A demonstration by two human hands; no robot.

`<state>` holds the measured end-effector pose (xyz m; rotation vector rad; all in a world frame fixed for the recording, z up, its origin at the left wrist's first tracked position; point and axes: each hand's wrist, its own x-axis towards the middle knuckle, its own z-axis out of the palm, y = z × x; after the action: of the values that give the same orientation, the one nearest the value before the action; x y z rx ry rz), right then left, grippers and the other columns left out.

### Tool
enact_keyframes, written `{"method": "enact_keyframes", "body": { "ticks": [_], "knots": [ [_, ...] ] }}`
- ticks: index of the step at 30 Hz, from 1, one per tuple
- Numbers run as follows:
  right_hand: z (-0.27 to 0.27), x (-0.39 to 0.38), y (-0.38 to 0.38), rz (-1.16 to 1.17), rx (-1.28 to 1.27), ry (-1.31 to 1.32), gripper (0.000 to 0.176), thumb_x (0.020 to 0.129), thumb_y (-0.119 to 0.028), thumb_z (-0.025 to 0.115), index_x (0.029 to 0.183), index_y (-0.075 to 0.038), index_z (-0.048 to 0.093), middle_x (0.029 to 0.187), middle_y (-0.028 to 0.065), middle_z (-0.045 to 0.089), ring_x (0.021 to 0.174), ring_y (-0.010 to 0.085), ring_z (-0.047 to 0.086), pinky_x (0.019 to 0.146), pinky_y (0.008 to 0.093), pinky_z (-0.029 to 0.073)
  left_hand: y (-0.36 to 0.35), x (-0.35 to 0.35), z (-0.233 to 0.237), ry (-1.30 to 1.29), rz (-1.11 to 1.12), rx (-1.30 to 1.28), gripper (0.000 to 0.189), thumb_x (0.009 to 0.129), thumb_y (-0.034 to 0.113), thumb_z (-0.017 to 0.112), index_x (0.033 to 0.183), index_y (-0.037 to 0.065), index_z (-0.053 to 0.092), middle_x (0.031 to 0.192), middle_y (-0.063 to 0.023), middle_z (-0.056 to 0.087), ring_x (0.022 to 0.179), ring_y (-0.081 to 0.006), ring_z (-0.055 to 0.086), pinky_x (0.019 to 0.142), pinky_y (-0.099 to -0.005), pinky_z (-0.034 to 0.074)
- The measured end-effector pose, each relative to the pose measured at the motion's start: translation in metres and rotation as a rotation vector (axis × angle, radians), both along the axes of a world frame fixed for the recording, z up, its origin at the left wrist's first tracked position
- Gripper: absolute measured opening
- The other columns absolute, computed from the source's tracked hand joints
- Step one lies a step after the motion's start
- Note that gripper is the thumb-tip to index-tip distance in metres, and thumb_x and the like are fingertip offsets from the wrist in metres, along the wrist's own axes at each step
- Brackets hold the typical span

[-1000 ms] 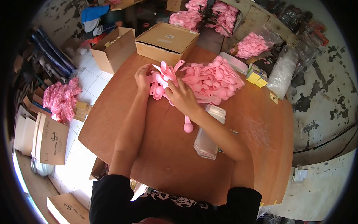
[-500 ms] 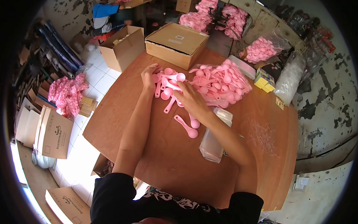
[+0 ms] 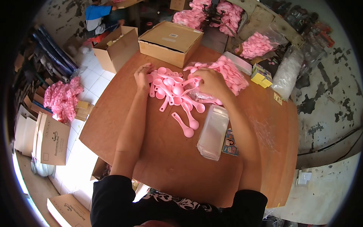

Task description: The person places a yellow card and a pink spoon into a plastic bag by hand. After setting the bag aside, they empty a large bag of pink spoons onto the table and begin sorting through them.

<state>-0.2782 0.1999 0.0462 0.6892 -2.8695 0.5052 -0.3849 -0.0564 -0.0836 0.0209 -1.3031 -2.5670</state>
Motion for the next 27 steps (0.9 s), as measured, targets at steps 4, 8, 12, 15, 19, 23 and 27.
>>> {"method": "enact_keyframes", "body": {
  "ticks": [4,8,12,15,19,23,27],
  "knots": [
    [-0.014,-0.024,0.041,-0.054,0.222,-0.267,0.058,0.067,-0.002,0.066,0.123,-0.017,0.059,0.117,0.0117,0.062,0.106,0.0289,0.061,0.082,0.0385,0.051,0.001,0.0,0.002,-0.001,-0.006,-0.006,0.019,0.087,0.001,0.05,0.098,-0.006,0.063,0.093,-0.0154,0.065,0.081,-0.0215,0.064,0.078,-0.0313,0.052],
    [-0.031,-0.027,0.034,0.063,0.127,-0.122,0.069,0.067,-0.001,0.068,0.131,-0.018,0.051,0.136,0.0142,0.048,0.121,0.0302,0.052,0.088,0.0405,0.048,0.001,-0.002,-0.002,0.011,-0.014,-0.034,0.02,0.087,0.002,0.05,0.1,-0.007,0.062,0.094,-0.0153,0.065,0.082,-0.021,0.063,0.077,-0.0308,0.052],
    [-0.019,-0.034,0.015,0.048,0.212,-0.288,0.067,0.068,-0.003,0.069,0.131,-0.017,0.051,0.143,0.0127,0.038,0.125,0.0307,0.047,0.091,0.0408,0.046,0.001,-0.003,-0.003,0.019,-0.017,-0.053,0.02,0.087,0.002,0.05,0.1,-0.008,0.062,0.094,-0.0156,0.065,0.081,-0.021,0.063,0.077,-0.0308,0.052],
    [-0.025,-0.044,0.022,0.043,0.267,-0.327,0.059,0.071,-0.005,0.069,0.127,-0.015,0.054,0.139,0.0134,0.043,0.122,0.0307,0.05,0.091,0.0406,0.046,0.001,-0.004,-0.003,0.008,-0.009,-0.065,0.02,0.087,0.002,0.05,0.1,-0.008,0.062,0.094,-0.0156,0.065,0.082,-0.0211,0.063,0.077,-0.0309,0.052],
    [-0.029,-0.044,0.041,0.199,0.223,-0.127,0.044,0.076,-0.01,0.069,0.119,-0.012,0.06,0.127,0.0145,0.055,0.113,0.0293,0.055,0.091,0.0398,0.046,0.0,-0.002,-0.003,0.001,-0.009,-0.078,0.02,0.087,0.002,0.05,0.099,-0.007,0.063,0.094,-0.0155,0.065,0.082,-0.0211,0.063,0.078,-0.0307,0.051],
    [-0.02,-0.034,0.055,0.166,0.115,-0.058,0.039,0.078,-0.014,0.069,0.116,-0.01,0.061,0.118,0.0151,0.06,0.109,0.0288,0.057,0.09,0.0398,0.045,0.001,-0.001,-0.001,0.0,-0.01,-0.088,0.02,0.087,0.002,0.05,0.099,-0.007,0.063,0.094,-0.0153,0.066,0.082,-0.021,0.064,0.078,-0.0302,0.051],
    [0.01,-0.023,0.061,0.127,-0.075,-0.016,0.034,0.082,-0.015,0.068,0.113,-0.005,0.061,0.105,0.0154,0.064,0.099,0.0296,0.06,0.088,0.0377,0.045,0.001,-0.005,-0.007,0.033,-0.02,-0.081,0.02,0.086,0.002,0.05,0.1,-0.007,0.063,0.094,-0.0152,0.066,0.083,-0.0211,0.064,0.078,-0.0301,0.051]
  ]
}}
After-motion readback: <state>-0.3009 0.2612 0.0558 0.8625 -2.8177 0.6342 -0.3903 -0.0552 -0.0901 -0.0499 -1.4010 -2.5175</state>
